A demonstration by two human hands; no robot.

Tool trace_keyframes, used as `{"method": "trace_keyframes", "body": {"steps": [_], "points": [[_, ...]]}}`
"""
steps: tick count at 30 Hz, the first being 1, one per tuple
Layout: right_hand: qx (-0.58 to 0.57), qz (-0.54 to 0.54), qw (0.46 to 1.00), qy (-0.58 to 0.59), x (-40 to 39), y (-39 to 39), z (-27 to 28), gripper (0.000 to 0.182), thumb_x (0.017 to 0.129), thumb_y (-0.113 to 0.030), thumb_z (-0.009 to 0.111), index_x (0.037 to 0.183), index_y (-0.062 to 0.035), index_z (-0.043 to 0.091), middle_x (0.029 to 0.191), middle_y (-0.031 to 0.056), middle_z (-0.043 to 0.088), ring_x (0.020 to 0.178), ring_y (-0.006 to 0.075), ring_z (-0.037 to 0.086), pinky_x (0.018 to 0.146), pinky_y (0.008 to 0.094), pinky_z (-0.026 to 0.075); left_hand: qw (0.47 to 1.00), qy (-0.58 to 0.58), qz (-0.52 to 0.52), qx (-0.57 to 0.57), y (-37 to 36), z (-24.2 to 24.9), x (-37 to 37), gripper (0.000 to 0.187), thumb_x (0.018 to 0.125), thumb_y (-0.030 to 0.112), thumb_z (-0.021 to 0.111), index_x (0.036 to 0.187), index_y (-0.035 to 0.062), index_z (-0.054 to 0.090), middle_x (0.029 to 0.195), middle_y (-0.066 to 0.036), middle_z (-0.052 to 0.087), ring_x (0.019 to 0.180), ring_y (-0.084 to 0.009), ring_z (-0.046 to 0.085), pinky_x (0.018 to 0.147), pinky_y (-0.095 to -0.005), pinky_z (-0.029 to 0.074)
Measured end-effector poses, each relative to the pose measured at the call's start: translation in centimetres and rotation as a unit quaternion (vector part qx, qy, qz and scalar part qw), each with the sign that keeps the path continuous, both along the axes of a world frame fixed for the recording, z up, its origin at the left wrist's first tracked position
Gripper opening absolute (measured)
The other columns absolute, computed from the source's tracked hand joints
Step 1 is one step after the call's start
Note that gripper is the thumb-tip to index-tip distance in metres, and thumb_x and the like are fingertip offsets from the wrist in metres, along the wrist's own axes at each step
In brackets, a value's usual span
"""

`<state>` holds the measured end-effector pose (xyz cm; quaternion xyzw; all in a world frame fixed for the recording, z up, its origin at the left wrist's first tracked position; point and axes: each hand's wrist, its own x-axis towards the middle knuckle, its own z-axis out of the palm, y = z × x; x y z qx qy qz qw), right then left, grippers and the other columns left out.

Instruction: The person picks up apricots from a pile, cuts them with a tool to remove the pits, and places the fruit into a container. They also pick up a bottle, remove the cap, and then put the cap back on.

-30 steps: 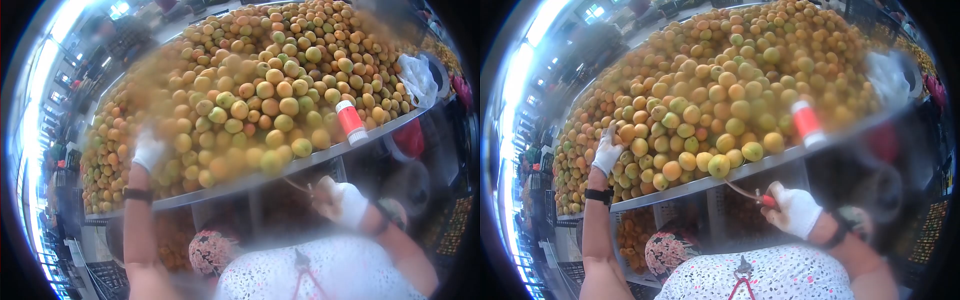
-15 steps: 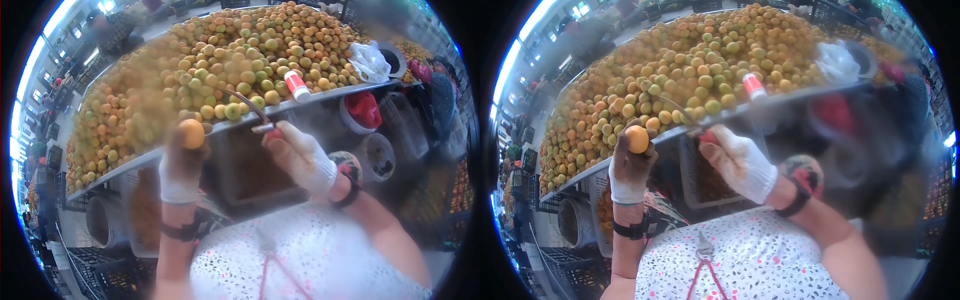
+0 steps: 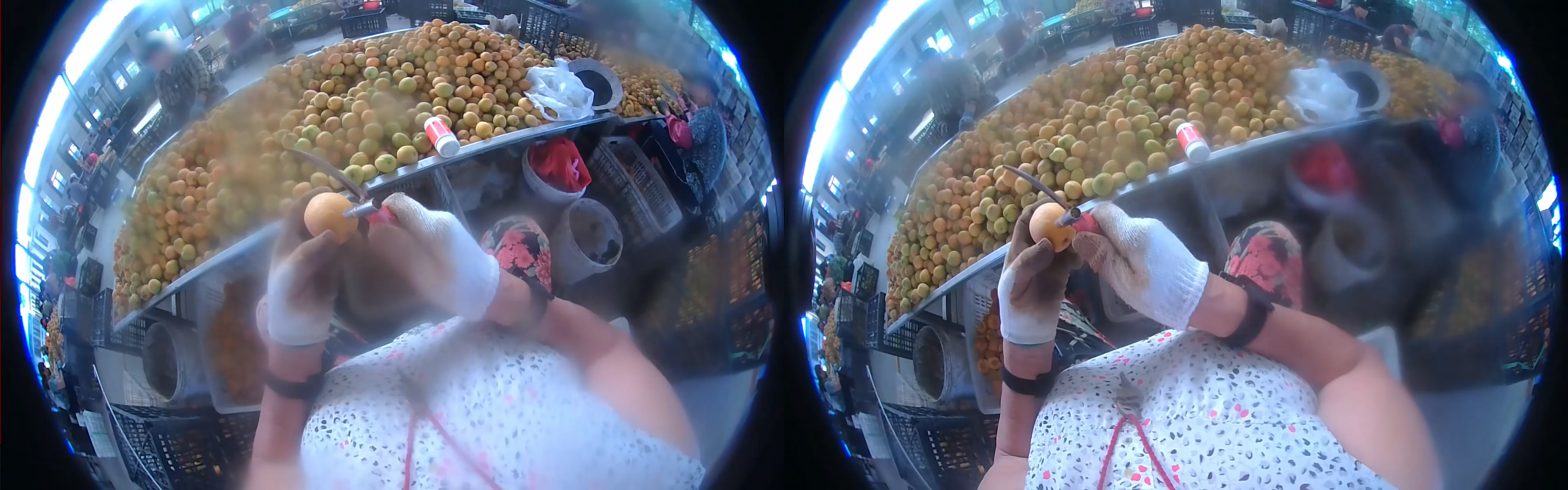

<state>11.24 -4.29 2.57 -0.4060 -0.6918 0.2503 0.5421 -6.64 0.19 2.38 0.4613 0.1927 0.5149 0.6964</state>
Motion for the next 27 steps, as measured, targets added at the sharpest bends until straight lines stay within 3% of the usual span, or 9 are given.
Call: {"method": "trace_keyframes", "body": {"steps": [7,10,12,15,16,18,22,24,27], "points": [[0.059,-0.017,0.998,-0.024,0.6,-0.4,-0.9,0.024,0.101,-0.023,0.058,0.105,-0.0001,0.054,0.074,0.0218,0.064,0.070,0.0395,0.067,0.057,0.0423,0.049,0.999,-0.044,-0.012,0.007,-1.1,0.6,1.4,0.061,0.087,0.018,0.067,0.141,0.0000,0.044,0.127,-0.015,0.057,0.117,-0.0275,0.057,0.100,-0.0419,0.049],[0.057,-0.034,0.996,-0.055,1.0,-0.6,-0.8,0.025,0.101,-0.024,0.058,0.103,0.0000,0.053,0.070,0.0228,0.063,0.069,0.0428,0.065,0.055,0.0455,0.048,1.000,-0.017,-0.018,0.008,-0.9,0.5,1.3,0.060,0.085,0.019,0.068,0.137,0.0021,0.045,0.121,-0.013,0.058,0.109,-0.0235,0.060,0.094,-0.0361,0.052],[0.052,-0.025,0.997,-0.044,1.1,-0.5,-1.7,0.025,0.101,-0.024,0.057,0.102,0.0001,0.052,0.069,0.0229,0.062,0.068,0.0430,0.064,0.054,0.0458,0.047,0.987,0.147,0.020,0.055,-1.1,0.6,0.8,0.054,0.084,0.021,0.068,0.130,0.0033,0.047,0.112,-0.009,0.057,0.096,-0.0175,0.061,0.082,-0.0277,0.053],[0.038,-0.020,0.998,-0.045,1.0,-0.5,-2.2,0.024,0.101,-0.024,0.056,0.100,0.0002,0.051,0.067,0.0230,0.061,0.066,0.0433,0.063,0.053,0.0463,0.047,0.994,0.099,0.045,-0.012,-2.2,0.7,2.2,0.049,0.083,0.023,0.067,0.124,0.0036,0.048,0.102,-0.005,0.055,0.078,-0.0110,0.057,0.066,-0.0209,0.046],[0.033,-0.027,0.997,-0.057,0.9,-0.4,-2.3,0.024,0.101,-0.023,0.056,0.100,0.0002,0.050,0.066,0.0229,0.060,0.065,0.0432,0.063,0.053,0.0467,0.047,0.994,0.099,0.045,-0.012,-2.3,0.7,2.3,0.049,0.083,0.023,0.067,0.124,0.0036,0.048,0.102,-0.005,0.055,0.078,-0.0110,0.057,0.066,-0.0209,0.046],[0.014,-0.009,1.000,-0.018,0.7,0.4,-3.7,0.025,0.100,-0.023,0.056,0.100,0.0006,0.050,0.066,0.0229,0.061,0.066,0.0434,0.063,0.053,0.0470,0.047,0.994,0.091,0.052,0.020,-2.5,0.7,2.4,0.035,0.090,0.011,0.058,0.122,-0.0015,0.053,0.107,-0.008,0.061,0.097,-0.0135,0.060,0.086,-0.0257,0.049],[0.008,0.024,0.999,0.033,0.3,2.4,-7.0,0.026,0.099,-0.023,0.058,0.101,0.0014,0.048,0.068,0.0231,0.062,0.068,0.0440,0.064,0.054,0.0474,0.048,0.994,0.090,0.048,0.036,-2.5,0.4,2.8,0.036,0.090,0.010,0.058,0.123,-0.0006,0.053,0.107,-0.008,0.061,0.098,-0.0135,0.061,0.086,-0.0259,0.049],[0.009,0.023,0.999,0.048,0.1,2.6,-7.7,0.027,0.099,-0.024,0.057,0.101,0.0015,0.049,0.069,0.0224,0.063,0.067,0.0431,0.064,0.054,0.0468,0.048,0.988,0.121,0.086,0.049,-3.0,1.3,3.6,0.042,0.088,0.016,0.061,0.126,0.0031,0.048,0.098,-0.003,0.054,0.068,-0.0067,0.047,0.058,-0.0189,0.036],[0.017,0.023,0.995,0.093,-0.6,2.7,-8.2,0.028,0.100,-0.025,0.057,0.100,0.0017,0.049,0.070,0.0202,0.064,0.064,0.0404,0.065,0.054,0.0450,0.050,0.962,0.184,0.155,0.130,-2.7,1.3,3.8,0.042,0.088,0.015,0.060,0.126,0.0031,0.048,0.099,-0.003,0.055,0.073,-0.0066,0.048,0.061,-0.0184,0.037]]}}
